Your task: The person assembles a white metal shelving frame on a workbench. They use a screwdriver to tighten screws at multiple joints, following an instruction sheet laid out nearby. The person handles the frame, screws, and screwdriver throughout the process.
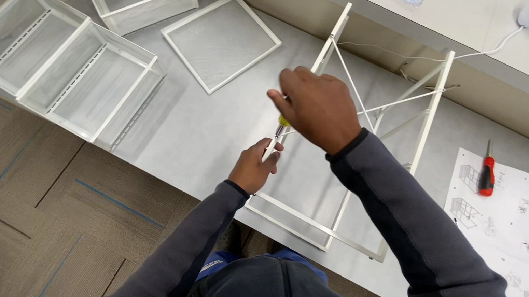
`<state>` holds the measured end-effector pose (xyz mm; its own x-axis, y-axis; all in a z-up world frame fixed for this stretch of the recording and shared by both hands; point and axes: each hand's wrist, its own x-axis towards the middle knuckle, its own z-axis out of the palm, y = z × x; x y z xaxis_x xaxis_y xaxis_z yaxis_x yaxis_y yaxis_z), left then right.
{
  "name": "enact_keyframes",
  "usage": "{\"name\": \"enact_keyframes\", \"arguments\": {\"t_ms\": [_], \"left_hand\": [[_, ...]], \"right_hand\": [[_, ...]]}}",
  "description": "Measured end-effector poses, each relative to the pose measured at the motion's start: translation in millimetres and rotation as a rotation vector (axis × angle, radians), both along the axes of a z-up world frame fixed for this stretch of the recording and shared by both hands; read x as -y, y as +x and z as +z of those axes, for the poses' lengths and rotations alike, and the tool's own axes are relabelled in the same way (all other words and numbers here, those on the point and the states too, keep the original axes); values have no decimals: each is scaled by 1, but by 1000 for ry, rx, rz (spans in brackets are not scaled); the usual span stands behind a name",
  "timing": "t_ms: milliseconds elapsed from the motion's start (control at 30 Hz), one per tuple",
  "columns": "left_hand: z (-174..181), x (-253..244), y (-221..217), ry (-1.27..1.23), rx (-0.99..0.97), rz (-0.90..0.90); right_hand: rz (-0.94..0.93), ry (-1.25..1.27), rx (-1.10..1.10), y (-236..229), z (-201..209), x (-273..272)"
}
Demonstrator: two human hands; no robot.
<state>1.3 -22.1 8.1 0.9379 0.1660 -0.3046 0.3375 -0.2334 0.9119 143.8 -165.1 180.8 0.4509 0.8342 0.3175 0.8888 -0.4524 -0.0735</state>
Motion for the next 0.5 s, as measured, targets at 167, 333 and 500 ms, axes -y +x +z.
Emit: {"name": "enact_keyframes", "arguments": {"t_ms": [167, 333, 500], "left_hand": [[-4, 2, -1, -17, 17, -7], [-10, 1, 3, -12, 34, -31], [-8, 6, 0, -91, 29, -19]], "right_hand": [[54, 43, -274, -21, 48, 8], [-33, -24, -176, -3, 14, 13], [-19, 26, -307, -15, 26, 14]]}}
